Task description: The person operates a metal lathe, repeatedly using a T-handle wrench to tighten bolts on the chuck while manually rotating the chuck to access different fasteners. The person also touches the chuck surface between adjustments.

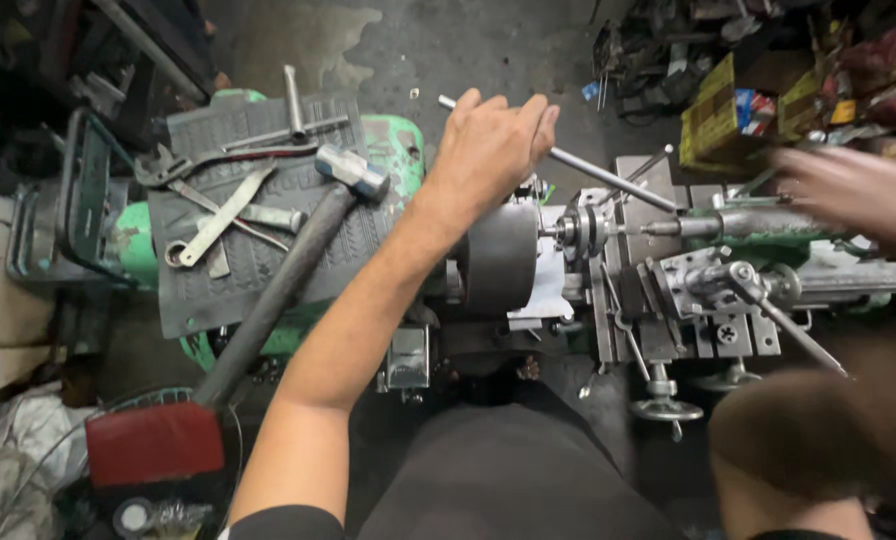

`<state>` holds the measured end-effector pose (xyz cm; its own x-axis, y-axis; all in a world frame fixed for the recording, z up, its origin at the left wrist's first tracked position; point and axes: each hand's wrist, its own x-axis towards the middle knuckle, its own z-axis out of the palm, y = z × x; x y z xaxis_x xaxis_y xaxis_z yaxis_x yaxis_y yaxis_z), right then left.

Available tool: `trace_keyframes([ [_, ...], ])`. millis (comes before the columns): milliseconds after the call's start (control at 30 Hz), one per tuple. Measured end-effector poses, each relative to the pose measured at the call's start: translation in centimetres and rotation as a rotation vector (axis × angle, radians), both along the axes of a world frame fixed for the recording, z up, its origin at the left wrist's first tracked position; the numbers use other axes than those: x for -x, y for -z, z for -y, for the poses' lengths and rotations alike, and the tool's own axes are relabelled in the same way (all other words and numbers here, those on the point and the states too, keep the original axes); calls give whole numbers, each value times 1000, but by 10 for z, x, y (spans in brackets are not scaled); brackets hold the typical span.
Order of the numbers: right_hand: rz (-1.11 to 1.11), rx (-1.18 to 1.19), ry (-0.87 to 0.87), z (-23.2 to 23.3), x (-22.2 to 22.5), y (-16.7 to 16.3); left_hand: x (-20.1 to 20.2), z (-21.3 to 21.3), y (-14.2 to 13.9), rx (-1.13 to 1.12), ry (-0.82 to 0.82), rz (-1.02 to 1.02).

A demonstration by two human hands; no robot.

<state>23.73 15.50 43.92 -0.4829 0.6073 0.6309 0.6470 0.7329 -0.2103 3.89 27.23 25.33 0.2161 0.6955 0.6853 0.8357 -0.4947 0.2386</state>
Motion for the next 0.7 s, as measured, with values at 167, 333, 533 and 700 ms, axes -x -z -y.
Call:
trace_keyframes([
  [167,31,-154,254,-50,15,55,0,-2,2,-94,5,47],
  [333,422,91,450,-144,-27,185,-3,-4,0,-26,-35,-57],
  [533,265,734,153,-120,-27,143,4,-4,-2,-69,49,-25],
  [700,417,781,-19,-113,-5,108,11,14,-15,8,70,11],
])
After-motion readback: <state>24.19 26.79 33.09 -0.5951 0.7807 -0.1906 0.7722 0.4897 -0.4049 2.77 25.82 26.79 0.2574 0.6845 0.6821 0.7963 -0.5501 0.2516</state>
